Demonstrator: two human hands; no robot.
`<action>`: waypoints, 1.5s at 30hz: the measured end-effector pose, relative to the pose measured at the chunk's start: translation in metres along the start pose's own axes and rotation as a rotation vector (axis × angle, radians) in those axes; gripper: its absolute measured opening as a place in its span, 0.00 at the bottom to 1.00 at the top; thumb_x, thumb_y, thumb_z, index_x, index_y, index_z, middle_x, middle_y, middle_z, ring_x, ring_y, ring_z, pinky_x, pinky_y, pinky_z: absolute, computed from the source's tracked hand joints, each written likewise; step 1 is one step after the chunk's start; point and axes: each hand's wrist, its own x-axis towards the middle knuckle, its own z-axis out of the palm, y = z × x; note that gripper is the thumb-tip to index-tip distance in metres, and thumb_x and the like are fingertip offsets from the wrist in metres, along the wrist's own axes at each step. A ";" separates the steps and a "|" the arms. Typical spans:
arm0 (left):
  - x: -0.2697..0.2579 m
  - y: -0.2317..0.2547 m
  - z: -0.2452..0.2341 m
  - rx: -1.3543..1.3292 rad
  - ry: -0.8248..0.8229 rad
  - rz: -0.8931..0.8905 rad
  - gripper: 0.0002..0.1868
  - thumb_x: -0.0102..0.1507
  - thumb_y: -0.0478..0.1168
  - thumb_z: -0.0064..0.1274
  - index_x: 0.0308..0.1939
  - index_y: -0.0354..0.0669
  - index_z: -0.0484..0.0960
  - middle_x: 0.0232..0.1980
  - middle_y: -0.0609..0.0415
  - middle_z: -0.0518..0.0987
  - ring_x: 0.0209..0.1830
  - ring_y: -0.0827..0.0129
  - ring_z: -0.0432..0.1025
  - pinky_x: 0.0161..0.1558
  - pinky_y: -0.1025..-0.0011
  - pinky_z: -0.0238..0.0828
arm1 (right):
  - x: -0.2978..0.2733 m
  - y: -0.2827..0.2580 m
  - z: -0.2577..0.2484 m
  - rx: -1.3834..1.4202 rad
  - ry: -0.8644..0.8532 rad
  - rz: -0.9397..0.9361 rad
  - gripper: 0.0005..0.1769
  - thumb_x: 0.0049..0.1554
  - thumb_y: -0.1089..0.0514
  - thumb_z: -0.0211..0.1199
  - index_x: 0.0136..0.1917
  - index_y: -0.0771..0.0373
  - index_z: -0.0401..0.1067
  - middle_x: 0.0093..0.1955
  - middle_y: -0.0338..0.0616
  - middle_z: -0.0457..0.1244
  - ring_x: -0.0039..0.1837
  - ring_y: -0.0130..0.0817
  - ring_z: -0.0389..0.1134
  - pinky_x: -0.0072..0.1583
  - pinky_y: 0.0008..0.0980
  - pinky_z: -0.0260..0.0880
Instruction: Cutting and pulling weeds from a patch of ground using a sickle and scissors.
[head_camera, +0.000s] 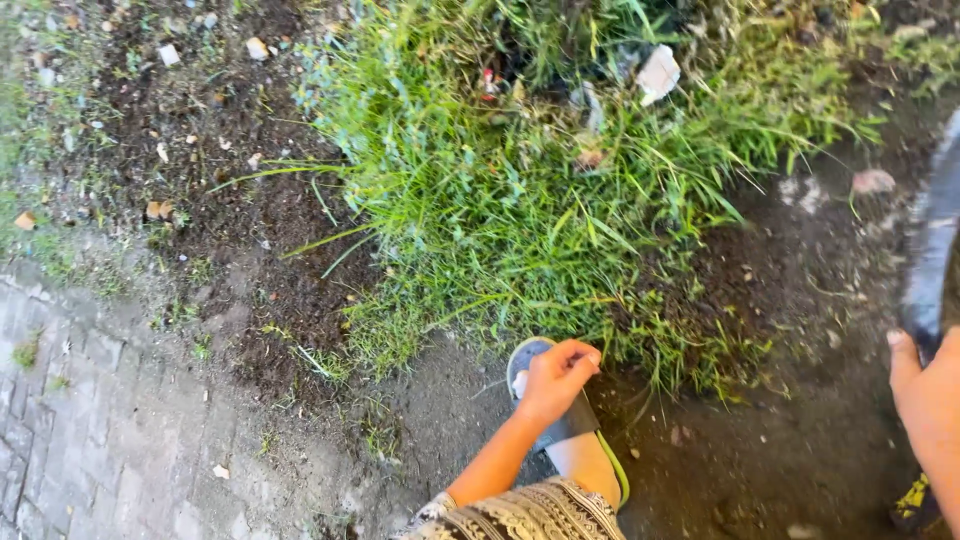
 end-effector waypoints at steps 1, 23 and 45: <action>0.002 0.000 -0.001 0.000 0.008 0.002 0.11 0.67 0.40 0.54 0.47 0.35 0.82 0.39 0.57 0.82 0.41 0.77 0.76 0.46 0.76 0.73 | 0.017 -0.065 -0.036 0.003 0.001 -0.008 0.24 0.70 0.42 0.54 0.47 0.68 0.65 0.37 0.47 0.63 0.38 0.40 0.64 0.44 0.37 0.72; -0.008 -0.003 -0.019 -0.014 0.013 0.002 0.12 0.67 0.40 0.56 0.50 0.35 0.83 0.43 0.57 0.83 0.40 0.80 0.75 0.45 0.77 0.74 | -0.021 -0.284 -0.149 -0.385 -0.451 -0.706 0.43 0.41 0.44 0.78 0.68 0.38 0.65 0.78 0.43 0.52 0.74 0.53 0.57 0.62 0.44 0.71; 0.005 -0.011 -0.010 0.115 0.087 0.089 0.12 0.65 0.43 0.58 0.46 0.37 0.84 0.38 0.55 0.83 0.37 0.76 0.75 0.43 0.75 0.74 | 0.055 -0.282 -0.134 -0.265 -0.607 -0.402 0.44 0.48 0.29 0.67 0.76 0.28 0.58 0.86 0.36 0.36 0.83 0.70 0.33 0.71 0.77 0.47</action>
